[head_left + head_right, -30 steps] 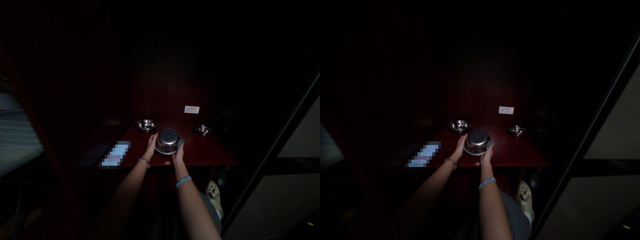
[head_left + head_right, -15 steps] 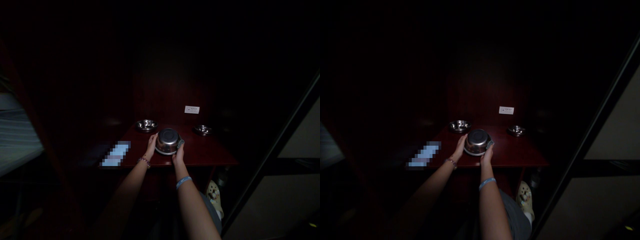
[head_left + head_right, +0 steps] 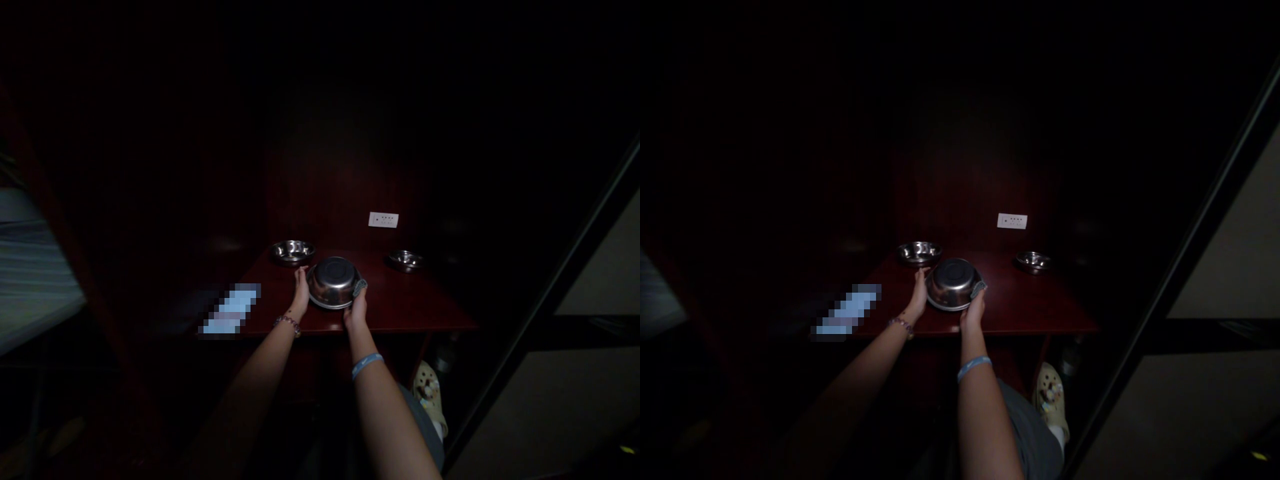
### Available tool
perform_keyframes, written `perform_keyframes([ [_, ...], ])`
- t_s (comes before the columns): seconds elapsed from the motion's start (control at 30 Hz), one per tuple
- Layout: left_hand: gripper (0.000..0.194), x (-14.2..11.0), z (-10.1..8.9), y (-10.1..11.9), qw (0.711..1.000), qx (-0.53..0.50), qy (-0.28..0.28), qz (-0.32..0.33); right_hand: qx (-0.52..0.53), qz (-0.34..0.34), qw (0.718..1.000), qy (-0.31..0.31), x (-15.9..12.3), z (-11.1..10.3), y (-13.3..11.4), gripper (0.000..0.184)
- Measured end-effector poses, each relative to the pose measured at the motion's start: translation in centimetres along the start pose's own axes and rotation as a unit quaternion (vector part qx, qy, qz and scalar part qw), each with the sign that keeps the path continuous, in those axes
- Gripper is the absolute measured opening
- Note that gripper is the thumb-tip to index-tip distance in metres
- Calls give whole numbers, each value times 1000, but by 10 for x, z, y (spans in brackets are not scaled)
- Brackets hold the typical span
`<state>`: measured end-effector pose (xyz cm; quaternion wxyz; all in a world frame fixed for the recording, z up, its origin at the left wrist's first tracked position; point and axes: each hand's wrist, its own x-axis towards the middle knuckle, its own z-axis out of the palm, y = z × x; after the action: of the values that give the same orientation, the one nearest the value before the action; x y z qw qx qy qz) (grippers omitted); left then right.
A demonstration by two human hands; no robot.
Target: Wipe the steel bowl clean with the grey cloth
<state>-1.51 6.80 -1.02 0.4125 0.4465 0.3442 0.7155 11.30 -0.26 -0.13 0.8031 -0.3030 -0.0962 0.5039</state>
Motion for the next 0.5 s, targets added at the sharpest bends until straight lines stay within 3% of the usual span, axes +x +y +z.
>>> perform_keyframes([
  [0.07,32,0,-1,-1,999,20,25,7,-1,2,1000,1,-1,0,-1,51],
  [0.2,20,-2,-1,3,999,37,11,-12,4,7,1000,4,-1,-1,-2,51],
  [0.5,23,-10,0,11,998,40,-6,-48,3,6,1000,9,1,-1,-1,51],
])
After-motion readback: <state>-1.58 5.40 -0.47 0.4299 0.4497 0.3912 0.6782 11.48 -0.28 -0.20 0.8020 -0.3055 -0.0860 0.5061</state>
